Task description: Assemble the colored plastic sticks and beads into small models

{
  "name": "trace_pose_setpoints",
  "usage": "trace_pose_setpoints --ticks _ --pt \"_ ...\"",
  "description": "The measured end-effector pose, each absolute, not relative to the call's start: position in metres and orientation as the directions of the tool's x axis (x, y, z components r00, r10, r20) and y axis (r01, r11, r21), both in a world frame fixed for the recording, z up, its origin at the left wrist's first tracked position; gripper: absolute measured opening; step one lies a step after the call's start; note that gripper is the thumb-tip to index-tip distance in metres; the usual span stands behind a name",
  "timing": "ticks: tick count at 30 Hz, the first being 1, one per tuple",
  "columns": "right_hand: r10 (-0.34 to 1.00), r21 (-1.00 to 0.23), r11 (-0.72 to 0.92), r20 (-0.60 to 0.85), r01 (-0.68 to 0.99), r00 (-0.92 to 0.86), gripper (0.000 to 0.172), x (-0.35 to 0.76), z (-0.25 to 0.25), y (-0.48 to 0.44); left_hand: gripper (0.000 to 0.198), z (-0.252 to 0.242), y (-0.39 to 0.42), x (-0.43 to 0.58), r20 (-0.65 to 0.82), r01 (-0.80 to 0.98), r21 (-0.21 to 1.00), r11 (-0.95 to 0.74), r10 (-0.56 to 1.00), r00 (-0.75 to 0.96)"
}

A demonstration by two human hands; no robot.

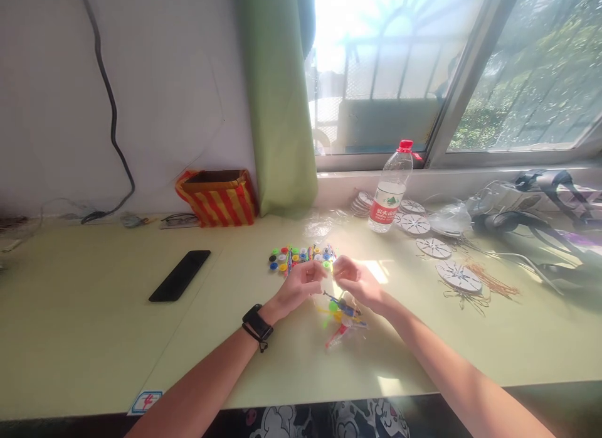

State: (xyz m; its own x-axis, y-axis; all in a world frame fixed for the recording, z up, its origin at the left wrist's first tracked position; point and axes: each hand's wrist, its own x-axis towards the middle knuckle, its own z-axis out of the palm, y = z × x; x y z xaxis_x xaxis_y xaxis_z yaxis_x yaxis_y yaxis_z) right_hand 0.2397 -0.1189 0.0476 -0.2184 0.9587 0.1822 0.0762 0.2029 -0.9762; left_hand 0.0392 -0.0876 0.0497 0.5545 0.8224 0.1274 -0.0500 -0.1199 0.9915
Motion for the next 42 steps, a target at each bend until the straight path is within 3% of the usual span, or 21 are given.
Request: trace_pose_setpoints --ticks 13,20,25,31,34,37,42 --pt "0.975 -0.985 0.163 0.153 0.052 -0.163 0.008 0.235 0.043 -0.117 0.015 0.036 -0.089 0.046 0.108 -0.059 0.994 -0.091 0.817 0.566" --pt "0.959 -0.996 0.085 0.084 -0.009 -0.27 0.01 0.232 0.054 -0.123 0.016 0.047 -0.088 0.04 0.097 -0.061 0.995 -0.076 0.812 0.576" --pt "0.967 -0.998 0.048 0.058 -0.046 -0.25 0.018 0.232 0.052 -0.121 0.016 0.044 -0.088 0.041 0.074 -0.055 0.997 -0.052 0.828 0.555" --pt "0.981 -0.995 0.096 0.101 -0.04 -0.164 0.006 0.24 0.051 -0.118 0.029 0.046 -0.086 0.038 0.043 -0.022 0.999 -0.036 0.814 0.58" --pt "0.981 -0.994 0.102 0.106 -0.029 -0.16 0.002 0.244 0.049 -0.116 0.019 0.05 -0.084 0.036 0.092 -0.05 0.996 -0.077 0.829 0.552" --pt "0.979 -0.996 0.085 0.087 -0.022 -0.184 0.007 0.246 0.048 -0.114 0.006 0.052 -0.081 0.035 0.149 -0.036 0.988 -0.15 0.864 0.482" --pt "0.976 -0.995 0.1 0.094 0.021 -0.196 0.025 0.249 0.055 -0.115 0.016 0.052 -0.074 0.033 0.201 -0.035 0.978 -0.204 0.893 0.403"
